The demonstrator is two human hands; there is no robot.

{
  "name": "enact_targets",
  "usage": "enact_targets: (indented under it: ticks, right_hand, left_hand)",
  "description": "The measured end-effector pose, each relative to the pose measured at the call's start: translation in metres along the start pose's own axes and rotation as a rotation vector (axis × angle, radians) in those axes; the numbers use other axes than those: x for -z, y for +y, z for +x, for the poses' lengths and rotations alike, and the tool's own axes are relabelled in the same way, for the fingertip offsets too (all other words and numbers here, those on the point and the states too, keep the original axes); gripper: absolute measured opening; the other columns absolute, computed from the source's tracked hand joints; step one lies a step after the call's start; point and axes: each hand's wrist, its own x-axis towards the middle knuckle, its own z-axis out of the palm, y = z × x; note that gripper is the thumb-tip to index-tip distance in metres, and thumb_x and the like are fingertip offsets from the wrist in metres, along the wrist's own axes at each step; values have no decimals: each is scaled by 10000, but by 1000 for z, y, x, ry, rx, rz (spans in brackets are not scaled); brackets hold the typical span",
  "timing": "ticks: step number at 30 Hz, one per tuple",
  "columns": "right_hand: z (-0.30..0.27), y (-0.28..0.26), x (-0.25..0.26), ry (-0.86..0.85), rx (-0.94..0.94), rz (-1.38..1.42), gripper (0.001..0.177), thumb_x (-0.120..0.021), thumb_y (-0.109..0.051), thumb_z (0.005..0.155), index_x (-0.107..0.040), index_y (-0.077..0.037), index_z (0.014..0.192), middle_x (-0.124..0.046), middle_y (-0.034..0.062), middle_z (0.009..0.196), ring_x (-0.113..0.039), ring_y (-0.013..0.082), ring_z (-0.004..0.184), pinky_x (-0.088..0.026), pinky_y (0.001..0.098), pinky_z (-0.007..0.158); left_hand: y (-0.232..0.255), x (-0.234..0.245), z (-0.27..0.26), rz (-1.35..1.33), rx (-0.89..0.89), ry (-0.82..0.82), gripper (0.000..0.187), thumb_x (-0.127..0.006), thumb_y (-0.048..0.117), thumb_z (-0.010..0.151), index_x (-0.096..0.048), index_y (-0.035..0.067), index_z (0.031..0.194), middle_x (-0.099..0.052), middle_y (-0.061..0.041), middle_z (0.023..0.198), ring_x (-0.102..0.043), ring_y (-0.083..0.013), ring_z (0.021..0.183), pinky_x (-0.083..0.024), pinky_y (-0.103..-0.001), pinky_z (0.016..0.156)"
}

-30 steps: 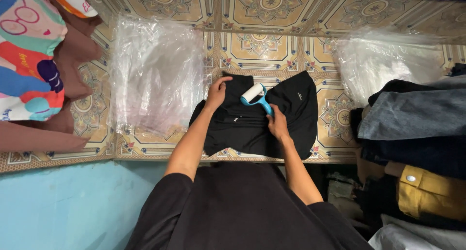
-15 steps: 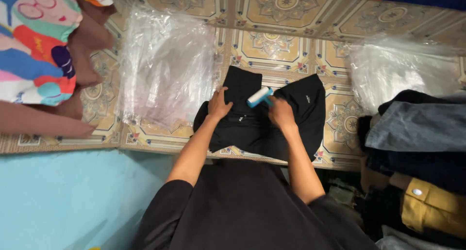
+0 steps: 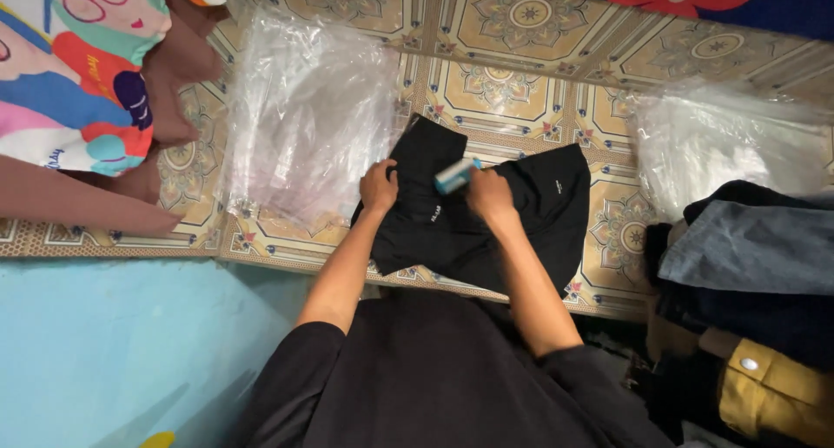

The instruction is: The person uses a lint roller to clean a black t-shirt laid on a patterned table, then folds the t-shirt and places it into a clear plastic bag. The person moves the packaged t-shirt to a nearby pile of clothes.

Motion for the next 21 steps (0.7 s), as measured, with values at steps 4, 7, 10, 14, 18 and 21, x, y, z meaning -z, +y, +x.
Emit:
enact_targets:
  ticks: [4, 7, 10, 14, 18, 21]
  right_hand:
    - [-3, 20, -10, -92, -49, -38, 490, -725, -118, 784, -697, -126, 1272, -725, 255, 992, -737, 502, 890, -628, 578, 708]
    - [17, 6, -16, -21, 0, 4, 426, -716, -121, 798, -711, -82, 1222, -730, 257, 982, -733, 508, 884, -626, 573, 695]
    - [45, -19, -16, 72, 65, 121, 450, -680, -88, 845, -652, -76, 1294, -713, 294, 1060, -717, 520, 960, -621, 588, 777]
    - [51, -20, -13, 71, 115, 491, 606, -649, -48, 900, -491, -21, 1484, -590, 366, 1338, -572, 552, 1241, -479, 621, 1074]
    - [40, 36, -41, 287, -51, 724, 555, -682, -76, 820, -649, -91, 1374, -640, 252, 1324, -564, 458, 1293, -454, 543, 1096]
    - [10, 74, -16, 352, -285, 715, 590, -806, -264, 834, -643, -134, 1386, -672, 192, 1308, -604, 404, 1266, -483, 512, 1061]
  left_hand:
    - [11, 16, -5, 10, 21, 74, 224, -607, 184, 1007, -664, 190, 1223, -696, -65, 1090, -695, -295, 1077, -526, -485, 934]
    - [15, 22, -5, 22, 10, 105, 210, -612, 153, 982, -652, 170, 1188, -667, -63, 1077, -696, -303, 1037, -528, -473, 918]
    - [16, 18, -6, -2, 7, 123, 174, -635, 123, 948, -668, 169, 1113, -669, -50, 1054, -698, -312, 1021, -519, -485, 925]
    - [20, 10, -5, 19, -137, 146, 107, -662, 176, 908, -687, 215, 1004, -669, -3, 992, -699, -272, 996, -471, -470, 967]
    - [57, 33, -17, -186, -345, 124, 227, -592, 24, 880, -662, 164, 1045, -691, -83, 997, -697, -360, 994, -526, -484, 915]
    - [81, 42, -27, -262, -340, 27, 332, -571, 34, 862, -624, 160, 1164, -712, -155, 1058, -689, -426, 1030, -536, -529, 911]
